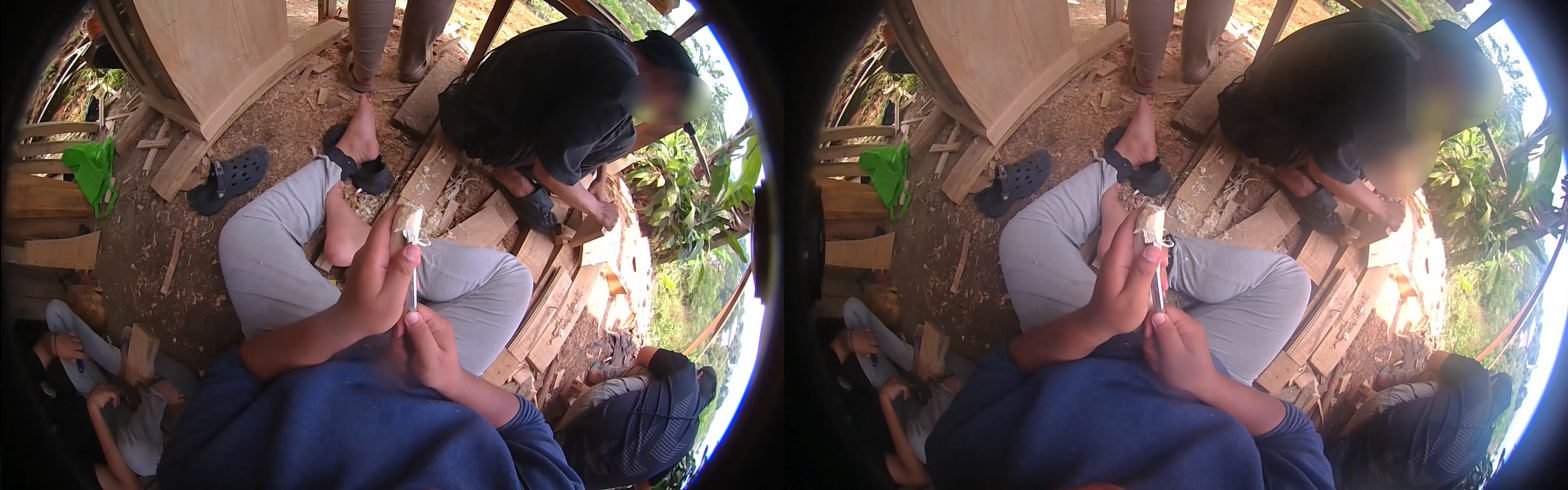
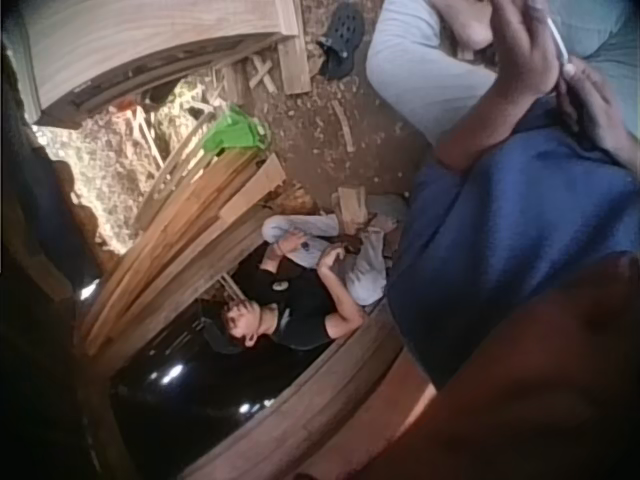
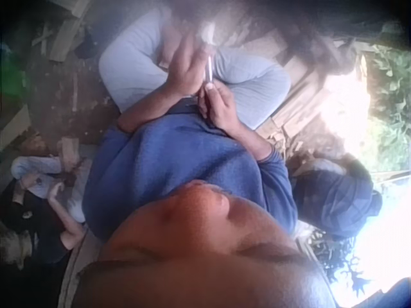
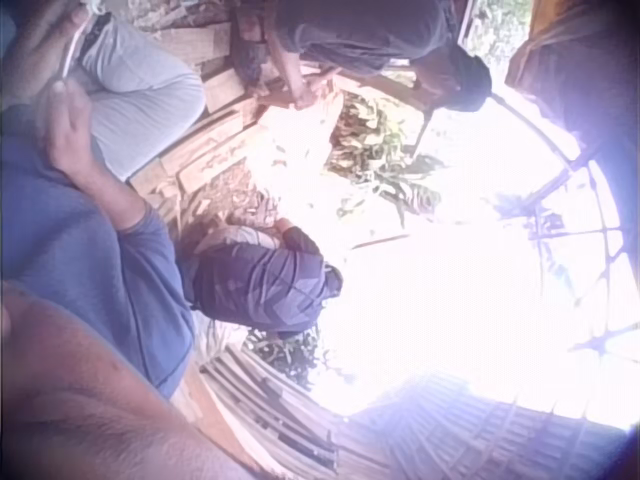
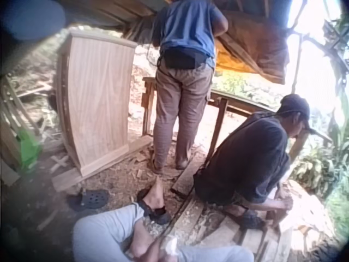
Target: The person sits on the ground and carves a small piece of wood using a chisel. They hold the wood in their left hand and use the chisel in their right hand to shave off thin layers, creating wood shavings that fall onto their lap and the ground.
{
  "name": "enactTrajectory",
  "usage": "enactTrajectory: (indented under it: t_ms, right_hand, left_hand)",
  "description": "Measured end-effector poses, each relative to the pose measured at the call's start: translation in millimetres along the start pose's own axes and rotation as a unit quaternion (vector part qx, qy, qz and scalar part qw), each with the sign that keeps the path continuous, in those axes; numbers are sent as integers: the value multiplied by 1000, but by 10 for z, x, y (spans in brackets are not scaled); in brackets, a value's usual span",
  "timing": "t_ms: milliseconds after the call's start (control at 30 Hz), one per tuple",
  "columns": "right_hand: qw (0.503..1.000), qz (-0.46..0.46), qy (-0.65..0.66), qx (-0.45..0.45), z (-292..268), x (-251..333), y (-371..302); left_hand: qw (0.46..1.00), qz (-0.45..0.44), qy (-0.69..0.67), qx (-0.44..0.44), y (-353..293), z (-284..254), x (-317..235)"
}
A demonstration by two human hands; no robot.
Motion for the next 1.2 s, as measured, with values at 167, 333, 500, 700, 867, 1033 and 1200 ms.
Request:
enactTrajectory:
  t_ms: [167, 333, 500, 700, 867, 1033, 1200]
  right_hand:
    - [1000, 7, -17, -2, 15, 4, -29]
    - [999, 3, 14, 53, -15, 3, -25]
    - [997, -15, 9, 74, -42, -7, -66]
    - [998, 6, 11, 55, -49, -17, -101]
    - [995, -20, -94, 15, -57, -42, -85]
    - [997, -18, -80, 6, -63, -73, -84]
    - [999, -2, -36, 1, -63, -58, -90]
  left_hand:
    - [1000, -3, -16, -5, -65, 2, 41]
    - [988, -82, -133, 11, -67, -24, 39]
    - [983, -50, -177, 19, -46, -12, -54]
    - [958, -123, -255, 43, -5, -61, -131]
    - [886, -235, -396, 47, 1, -152, -18]
    - [915, -245, -318, 46, 14, -120, -80]
    - [939, -218, -262, 46, -7, -81, -129]
Point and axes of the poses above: each hand's wrist, its own y-axis towards the middle knuckle, its own z-axis out of the palm, x = y × z, the point moved 1 cm from there along y, towards the middle knuckle, and after that the axes turned 7 degrees about -x, right-handed, at the moved point
